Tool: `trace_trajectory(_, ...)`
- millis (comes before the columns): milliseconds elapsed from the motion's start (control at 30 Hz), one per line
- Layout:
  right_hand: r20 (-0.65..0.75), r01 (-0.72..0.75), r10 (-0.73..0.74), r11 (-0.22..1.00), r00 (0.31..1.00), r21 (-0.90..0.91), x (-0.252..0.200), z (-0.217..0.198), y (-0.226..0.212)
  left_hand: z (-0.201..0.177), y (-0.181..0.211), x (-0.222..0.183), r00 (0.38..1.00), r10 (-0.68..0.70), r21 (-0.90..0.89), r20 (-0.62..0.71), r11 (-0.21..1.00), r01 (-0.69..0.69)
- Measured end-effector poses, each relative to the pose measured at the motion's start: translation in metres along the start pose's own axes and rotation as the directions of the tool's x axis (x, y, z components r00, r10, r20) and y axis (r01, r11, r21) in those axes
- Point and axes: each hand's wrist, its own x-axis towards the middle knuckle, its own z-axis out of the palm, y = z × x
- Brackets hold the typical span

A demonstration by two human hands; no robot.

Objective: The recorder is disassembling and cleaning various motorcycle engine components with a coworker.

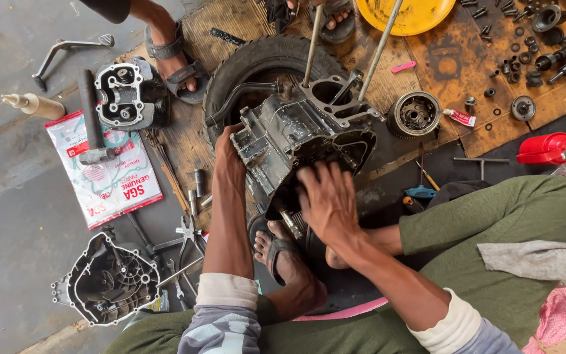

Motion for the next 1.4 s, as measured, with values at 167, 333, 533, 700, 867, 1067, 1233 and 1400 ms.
trace_trajectory(167,0.112,-0.194,0.166,0.922,0.980,0.335,-0.010,0.009,0.013,-0.009,-0.007,0.020,0.998,0.035,-0.089,0.054,0.996,-0.030)
trace_trajectory(333,0.152,-0.174,0.138,0.951,0.979,0.257,-0.019,0.030,0.018,-0.005,-0.003,0.005,0.999,0.026,-0.028,0.045,0.999,-0.024)
trace_trajectory(533,0.719,-0.802,0.382,0.418,0.581,0.426,-0.019,0.045,0.016,-0.002,0.000,-0.001,0.999,0.027,-0.022,0.024,0.999,-0.026)
trace_trajectory(700,0.704,-0.514,0.286,0.848,0.650,0.131,-0.019,0.033,0.019,-0.008,-0.002,0.005,0.998,0.050,0.000,0.033,0.999,-0.050)
trace_trajectory(867,0.308,-0.301,0.175,0.849,0.935,0.434,-0.031,0.044,0.035,0.005,0.007,-0.017,0.993,0.078,-0.076,0.094,0.995,-0.071)
trace_trajectory(1067,0.162,-0.243,0.188,0.852,0.969,0.464,-0.038,0.063,0.036,0.029,0.027,-0.083,0.988,0.146,0.313,-0.049,0.942,-0.124)
trace_trajectory(1233,0.148,-0.329,0.295,0.802,0.944,0.498,-0.036,0.074,0.025,0.020,0.022,-0.064,0.969,0.109,0.067,0.221,0.990,-0.126)
trace_trajectory(1400,0.145,-0.386,0.369,0.753,0.918,0.533,-0.035,0.085,0.018,-0.003,0.010,-0.030,0.982,0.168,0.117,0.087,0.977,-0.177)
